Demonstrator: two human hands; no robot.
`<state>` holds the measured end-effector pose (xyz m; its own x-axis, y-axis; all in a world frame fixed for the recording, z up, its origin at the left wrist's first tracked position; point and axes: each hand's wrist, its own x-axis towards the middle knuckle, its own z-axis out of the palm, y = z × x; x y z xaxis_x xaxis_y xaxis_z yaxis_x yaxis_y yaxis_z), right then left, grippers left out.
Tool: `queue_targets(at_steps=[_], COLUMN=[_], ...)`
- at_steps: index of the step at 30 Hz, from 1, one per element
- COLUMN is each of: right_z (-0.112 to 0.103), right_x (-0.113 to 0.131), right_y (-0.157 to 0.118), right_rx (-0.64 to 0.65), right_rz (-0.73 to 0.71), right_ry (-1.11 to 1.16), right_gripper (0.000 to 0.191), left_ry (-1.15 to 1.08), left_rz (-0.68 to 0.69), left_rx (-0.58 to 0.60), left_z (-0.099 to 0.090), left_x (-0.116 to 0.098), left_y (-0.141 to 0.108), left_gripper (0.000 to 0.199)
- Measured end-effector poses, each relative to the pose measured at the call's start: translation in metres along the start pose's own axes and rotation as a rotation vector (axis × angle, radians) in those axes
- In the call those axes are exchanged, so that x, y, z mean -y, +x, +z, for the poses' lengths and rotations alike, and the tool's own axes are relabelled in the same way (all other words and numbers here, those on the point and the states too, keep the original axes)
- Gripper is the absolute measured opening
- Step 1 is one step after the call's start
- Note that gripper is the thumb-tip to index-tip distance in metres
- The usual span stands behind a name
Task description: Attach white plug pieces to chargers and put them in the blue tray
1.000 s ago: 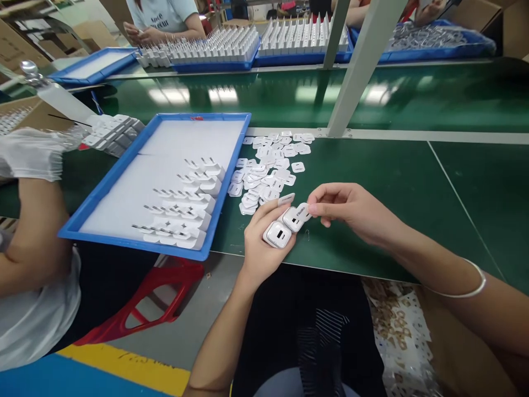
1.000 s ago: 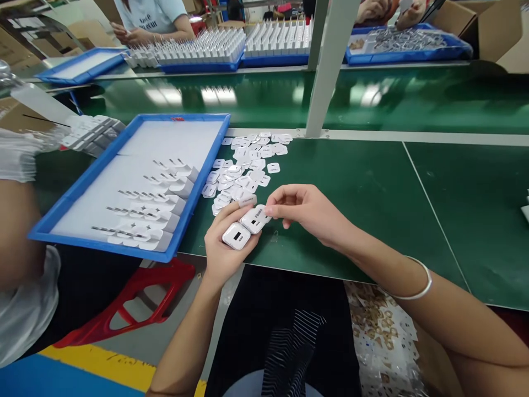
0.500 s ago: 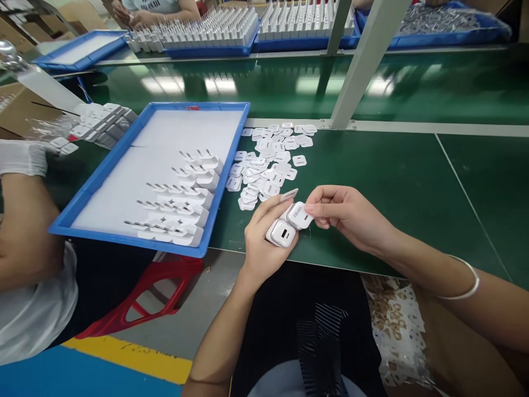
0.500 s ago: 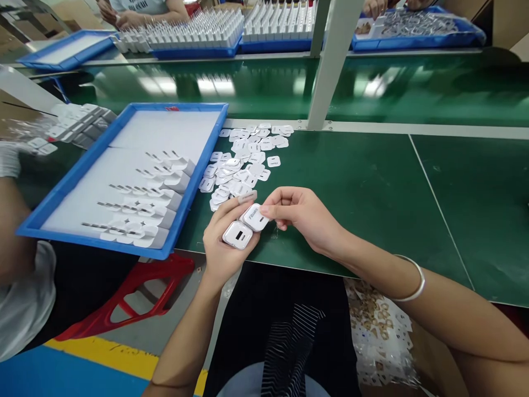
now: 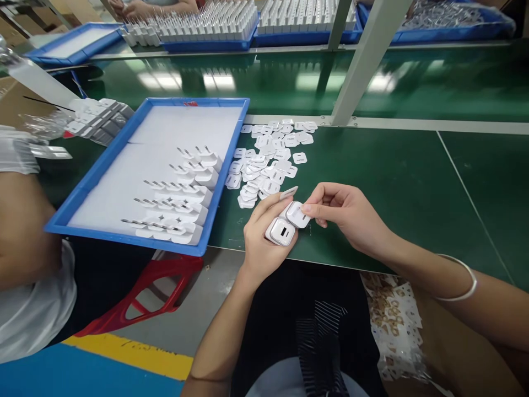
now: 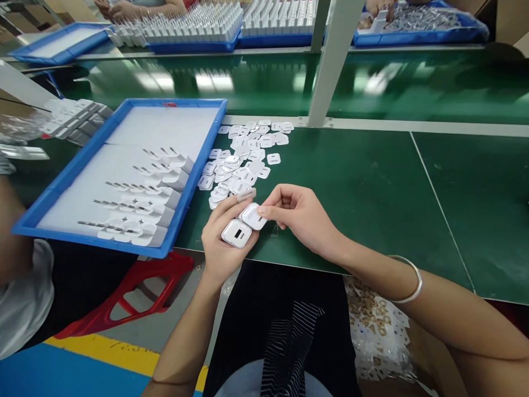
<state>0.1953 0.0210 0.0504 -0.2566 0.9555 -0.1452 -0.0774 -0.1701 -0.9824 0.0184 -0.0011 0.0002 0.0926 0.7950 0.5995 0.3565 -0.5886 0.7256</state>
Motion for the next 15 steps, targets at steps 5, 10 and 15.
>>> queue_targets(at_steps=[5,10,15], right_z=[0.0010,0.0019,0.0037], right_x=[-0.0009,-0.0001,0.0005], right_y=[-0.0011,-0.0013,-0.0020], right_rx=[-0.021,-0.016,-0.039], right_rz=[-0.030,-0.037,-0.040], right_ry=[0.006,-0.012,-0.021], right_gripper=[0.028,0.028,0.030], left_ry=[0.001,0.012,0.024], left_rz=[-0.005,0.012,0.009], left_rx=[-0.001,0.006,-0.002], left_z=[0.0000,-0.0006,0.0000], left_x=[-0.0014,-0.0022,-0.0019], left_y=[-0.0008,0.0000,0.0000], left_gripper=[0.045,0.043,0.042])
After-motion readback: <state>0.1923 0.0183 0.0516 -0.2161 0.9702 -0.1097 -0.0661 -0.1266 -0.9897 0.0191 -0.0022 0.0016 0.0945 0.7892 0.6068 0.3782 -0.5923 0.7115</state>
